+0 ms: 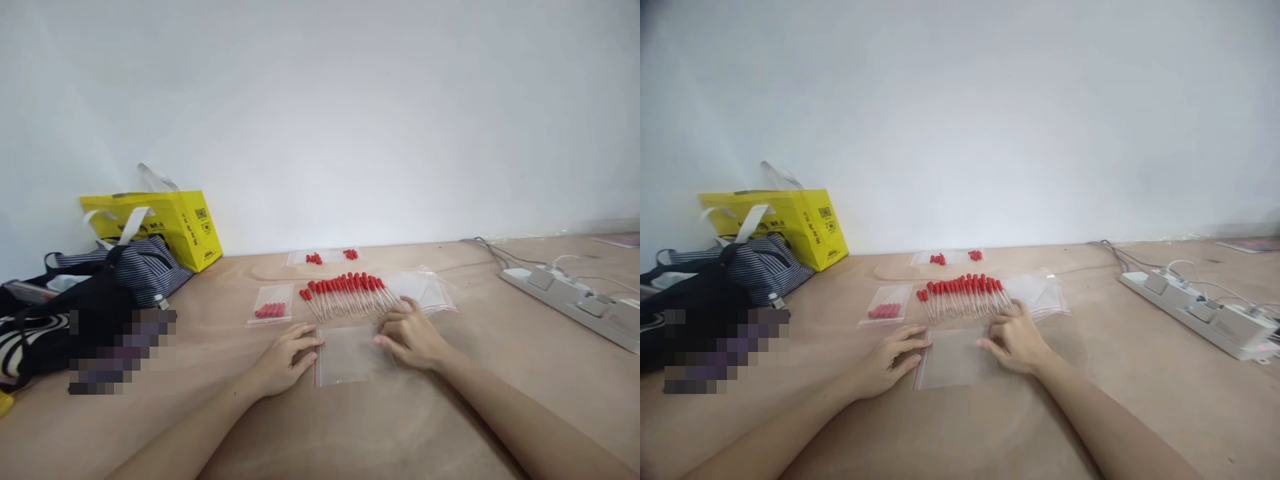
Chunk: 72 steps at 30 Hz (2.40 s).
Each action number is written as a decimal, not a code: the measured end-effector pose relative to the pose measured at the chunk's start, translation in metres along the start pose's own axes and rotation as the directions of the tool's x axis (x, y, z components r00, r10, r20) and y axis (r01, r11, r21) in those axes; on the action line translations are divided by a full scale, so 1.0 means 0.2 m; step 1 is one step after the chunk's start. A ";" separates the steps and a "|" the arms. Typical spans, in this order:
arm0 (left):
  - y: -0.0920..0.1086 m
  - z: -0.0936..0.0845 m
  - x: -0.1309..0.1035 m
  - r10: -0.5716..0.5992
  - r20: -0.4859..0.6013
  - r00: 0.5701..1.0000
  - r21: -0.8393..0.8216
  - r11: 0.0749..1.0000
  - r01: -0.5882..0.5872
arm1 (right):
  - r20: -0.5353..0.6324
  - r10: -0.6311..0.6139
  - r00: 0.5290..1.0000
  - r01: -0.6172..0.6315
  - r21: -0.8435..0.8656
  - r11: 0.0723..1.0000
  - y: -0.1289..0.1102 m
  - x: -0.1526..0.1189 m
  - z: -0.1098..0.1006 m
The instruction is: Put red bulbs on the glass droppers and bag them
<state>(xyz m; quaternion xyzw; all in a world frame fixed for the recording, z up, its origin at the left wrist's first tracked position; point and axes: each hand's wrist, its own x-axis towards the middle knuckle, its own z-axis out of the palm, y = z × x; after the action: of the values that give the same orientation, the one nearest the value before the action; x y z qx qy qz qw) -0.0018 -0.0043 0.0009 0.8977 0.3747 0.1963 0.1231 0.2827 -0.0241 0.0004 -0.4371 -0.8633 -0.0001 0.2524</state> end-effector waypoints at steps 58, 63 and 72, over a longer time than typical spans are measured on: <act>0.08 -0.06 -0.01 0.270 0.308 0.912 0.061 0.951 -0.302 | 0.186 0.044 0.982 -0.109 0.357 0.928 -0.23 0.10 0.15; 0.09 -0.07 -0.02 0.242 0.288 0.926 0.087 0.957 -0.277 | 0.173 0.144 0.974 -0.198 0.353 0.914 -0.21 0.10 0.15; -0.08 -0.05 0.05 0.100 -0.243 0.965 -0.024 0.994 -0.109 | 0.151 0.109 0.982 -0.153 0.317 0.936 -0.18 0.10 0.14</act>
<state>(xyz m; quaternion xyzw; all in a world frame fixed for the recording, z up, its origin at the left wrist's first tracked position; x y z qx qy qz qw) -0.0100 0.0146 0.0059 0.8833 0.3351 0.3171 0.0827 0.2327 -0.0256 -0.0078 -0.4447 -0.8349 0.1888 0.2636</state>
